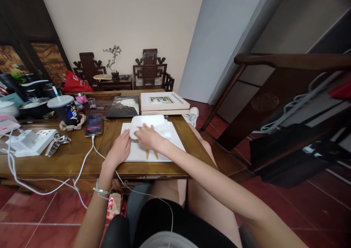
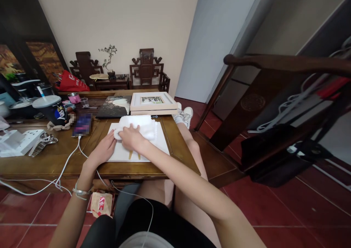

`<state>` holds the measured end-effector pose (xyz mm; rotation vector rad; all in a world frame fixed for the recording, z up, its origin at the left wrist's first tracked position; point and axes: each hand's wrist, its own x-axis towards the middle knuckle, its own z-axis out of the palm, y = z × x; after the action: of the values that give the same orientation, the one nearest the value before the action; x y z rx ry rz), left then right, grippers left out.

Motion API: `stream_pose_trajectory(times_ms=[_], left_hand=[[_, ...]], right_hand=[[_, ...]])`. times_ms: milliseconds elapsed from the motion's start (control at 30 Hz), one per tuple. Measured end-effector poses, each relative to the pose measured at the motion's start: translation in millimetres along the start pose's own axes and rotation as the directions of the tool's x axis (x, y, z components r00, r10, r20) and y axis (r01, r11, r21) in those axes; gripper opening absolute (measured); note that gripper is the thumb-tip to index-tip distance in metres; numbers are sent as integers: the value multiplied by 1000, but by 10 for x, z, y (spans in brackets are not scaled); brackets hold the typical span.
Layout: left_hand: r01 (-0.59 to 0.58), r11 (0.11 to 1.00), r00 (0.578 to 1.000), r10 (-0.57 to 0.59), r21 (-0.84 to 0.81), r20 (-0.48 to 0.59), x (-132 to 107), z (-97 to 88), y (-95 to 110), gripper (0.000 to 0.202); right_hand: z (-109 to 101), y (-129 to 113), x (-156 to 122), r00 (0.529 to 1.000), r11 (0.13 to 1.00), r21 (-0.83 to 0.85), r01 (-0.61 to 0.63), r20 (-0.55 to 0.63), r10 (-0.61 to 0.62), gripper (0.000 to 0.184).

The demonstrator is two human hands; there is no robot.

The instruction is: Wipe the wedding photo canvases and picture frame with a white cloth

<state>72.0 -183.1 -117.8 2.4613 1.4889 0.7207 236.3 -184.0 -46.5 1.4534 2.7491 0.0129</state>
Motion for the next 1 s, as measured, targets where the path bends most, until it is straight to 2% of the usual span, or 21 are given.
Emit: stream_pose_trajectory(times_ms=[100, 233, 400, 500, 600, 733, 867, 933, 1000], left_hand=[[7, 1000, 1000, -7, -2, 8, -3, 4, 3, 51], [19, 1000, 1000, -19, 7, 1, -9, -3, 25, 53], [2, 1000, 1000, -2, 10, 25, -13, -18, 0, 52], [-1, 1000, 1000, 0, 13, 12, -10, -5, -33, 50], [2, 1000, 1000, -2, 24, 3, -4, 23, -45, 51], [19, 1000, 999, -18, 9, -27, 0, 36, -18, 50], [76, 991, 996, -81, -113, -47, 4, -54, 73, 52], [128, 969, 985, -149, -213, -86, 7, -126, 135, 55], [143, 944, 975, -185, -297, -120, 8, -186, 189, 60]], right_hand=[[83, -23, -109, 999, 999, -41, 36, -31, -37, 42], [168, -140, -475, 987, 987, -88, 137, -77, -144, 38], [137, -346, -921, 978, 978, -24, 208, -18, -209, 37], [92, -380, -1017, 980, 980, 32, 199, -10, -198, 37], [71, -285, -902, 986, 985, 51, 166, -20, -165, 38], [94, -119, -532, 995, 998, 10, 66, -75, -65, 40], [106, -121, -247, 997, 999, -15, -35, -70, 34, 43], [109, -170, -209, 997, 999, -33, -22, -74, 20, 44], [121, -217, -233, 994, 997, -57, 52, -94, -57, 43]])
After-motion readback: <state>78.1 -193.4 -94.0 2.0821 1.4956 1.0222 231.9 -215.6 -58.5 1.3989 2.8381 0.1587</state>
